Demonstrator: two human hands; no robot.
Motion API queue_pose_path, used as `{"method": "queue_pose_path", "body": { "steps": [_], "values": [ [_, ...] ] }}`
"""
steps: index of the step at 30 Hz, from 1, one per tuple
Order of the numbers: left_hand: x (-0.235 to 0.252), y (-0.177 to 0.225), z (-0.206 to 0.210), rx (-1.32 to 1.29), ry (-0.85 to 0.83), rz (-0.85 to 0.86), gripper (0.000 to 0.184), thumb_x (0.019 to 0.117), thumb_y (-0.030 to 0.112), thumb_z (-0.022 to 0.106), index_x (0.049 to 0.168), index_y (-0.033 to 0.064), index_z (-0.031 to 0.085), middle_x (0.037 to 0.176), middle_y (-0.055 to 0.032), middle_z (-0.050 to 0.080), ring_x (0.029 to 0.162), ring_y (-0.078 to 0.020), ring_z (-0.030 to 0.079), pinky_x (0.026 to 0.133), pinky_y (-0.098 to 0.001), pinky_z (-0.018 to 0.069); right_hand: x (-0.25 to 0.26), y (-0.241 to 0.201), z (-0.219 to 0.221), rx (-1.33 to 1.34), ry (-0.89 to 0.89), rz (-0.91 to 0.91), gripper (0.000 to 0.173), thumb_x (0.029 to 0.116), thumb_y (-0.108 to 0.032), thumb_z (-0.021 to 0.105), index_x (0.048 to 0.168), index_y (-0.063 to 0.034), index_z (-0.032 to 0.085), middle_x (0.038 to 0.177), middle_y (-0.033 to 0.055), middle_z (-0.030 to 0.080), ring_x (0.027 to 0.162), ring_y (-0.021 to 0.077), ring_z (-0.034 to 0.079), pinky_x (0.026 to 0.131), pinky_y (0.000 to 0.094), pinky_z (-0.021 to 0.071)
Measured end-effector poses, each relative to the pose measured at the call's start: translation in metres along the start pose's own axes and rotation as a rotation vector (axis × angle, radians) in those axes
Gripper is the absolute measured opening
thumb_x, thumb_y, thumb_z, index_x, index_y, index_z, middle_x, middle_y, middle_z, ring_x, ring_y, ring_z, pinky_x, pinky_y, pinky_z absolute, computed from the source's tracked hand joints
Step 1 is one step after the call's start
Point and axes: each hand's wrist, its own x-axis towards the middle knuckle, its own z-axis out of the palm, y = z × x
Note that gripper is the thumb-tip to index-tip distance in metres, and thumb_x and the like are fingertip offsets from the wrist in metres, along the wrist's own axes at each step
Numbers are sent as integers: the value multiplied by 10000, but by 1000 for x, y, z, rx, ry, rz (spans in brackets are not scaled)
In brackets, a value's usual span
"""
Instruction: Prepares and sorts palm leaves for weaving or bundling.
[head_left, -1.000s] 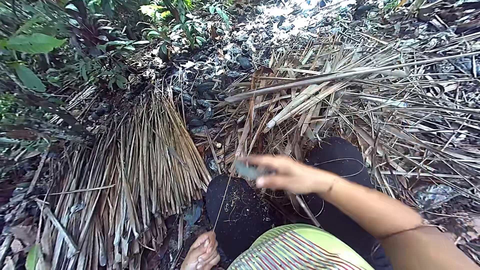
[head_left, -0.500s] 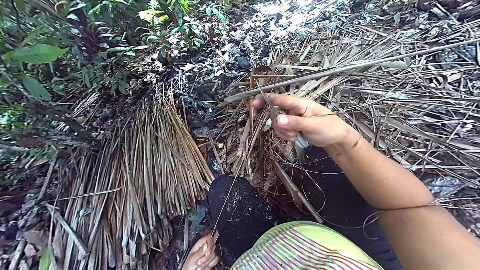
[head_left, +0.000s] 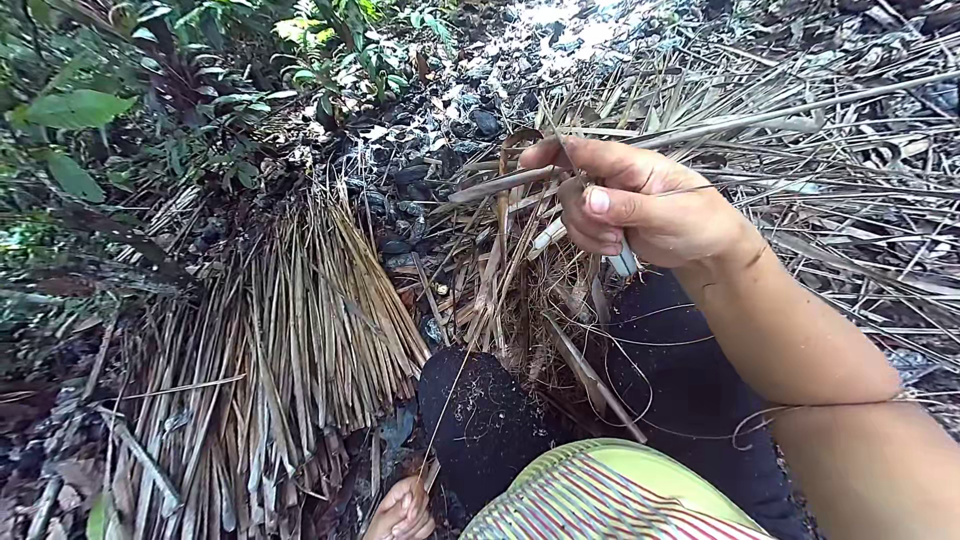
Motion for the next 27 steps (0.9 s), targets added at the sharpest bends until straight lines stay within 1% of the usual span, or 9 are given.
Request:
{"method": "queue_pose_path", "body": {
  "steps": [3, 6, 8, 10, 13, 18, 20, 24, 27],
  "values": [
    [0, 0, 2, -11, -14, 0, 210, 1018, 302, 613, 888, 188, 732, 565, 159, 513, 476, 54, 483, 463, -119, 383, 0, 1, 2, 69, -8, 14, 417, 1030, -85, 454, 1444, -33, 467, 693, -126, 499, 536, -33, 449, 491, 129, 397],
    [0, -1, 2, -18, -32, -3, 217, 1019, 307, 612, 879, 187, 727, 565, 159, 508, 475, 54, 478, 462, -120, 379, 0, 4, 2, 161, -7, 38, 411, 1035, -114, 460, 1444, -67, 474, 659, -132, 476, 524, -25, 450, 491, 141, 398],
    [0, -1, 3, -21, -34, -8, 214, 1013, 308, 621, 871, 189, 727, 566, 159, 509, 474, 54, 475, 461, -120, 377, -1, 7, 2, 227, -6, 61, 402, 1040, -139, 472, 1440, -91, 481, 650, -137, 483, 524, -25, 460, 493, 140, 402],
    [0, -1, 4, -12, -41, -6, 221, 1012, 316, 621, 860, 190, 722, 563, 159, 504, 473, 52, 472, 463, -120, 375, -2, 10, 3, 288, -19, 75, 400, 1045, -144, 463, 1441, -95, 482, 644, -134, 494, 522, -24, 469, 492, 138, 406],
    [0, -2, 2, -1, -64, -2, 233, 1018, 320, 613, 854, 191, 717, 566, 158, 501, 477, 52, 472, 470, -121, 379, -2, 14, 6, 367, -42, 98, 393, 1047, -148, 445, 1436, -109, 493, 622, -136, 476, 515, -21, 466, 496, 144, 409],
    [1, -3, 2, -5, -76, -1, 238, 1024, 328, 600, 880, 187, 725, 578, 157, 517, 490, 51, 484, 481, -122, 389, -1, 14, 10, 454, -50, 106, 374, 1053, -153, 430, 1424, -131, 473, 590, -140, 446, 504, -15, 461, 511, 155, 421],
    [3, -5, 3, -6, -75, 3, 236, 1024, 329, 601, 886, 187, 728, 582, 155, 521, 496, 53, 488, 484, -121, 391, -1, 16, 12, 493, -57, 105, 371, 1057, -166, 439, 1426, -130, 461, 583, -145, 433, 503, -14, 467, 523, 165, 442],
    [5, -9, 3, -20, -98, 10, 224, 1025, 329, 600, 907, 186, 726, 593, 154, 523, 502, 53, 484, 487, -117, 387, -1, 23, 16, 563, -80, 98, 396, 1052, -178, 485, 1446, -153, 453, 595, -138, 457, 526, -4, 488, 541, 175, 451],
    [4, -11, 4, -47, -102, 7, 220, 1026, 315, 599, 913, 178, 728, 595, 147, 525, 501, 43, 488, 493, -124, 395, 1, 24, 18, 570, -93, 71, 407, 1054, -170, 480, 1458, -163, 432, 594, -136, 460, 531, -2, 494, 546, 179, 453]
  ]
}}
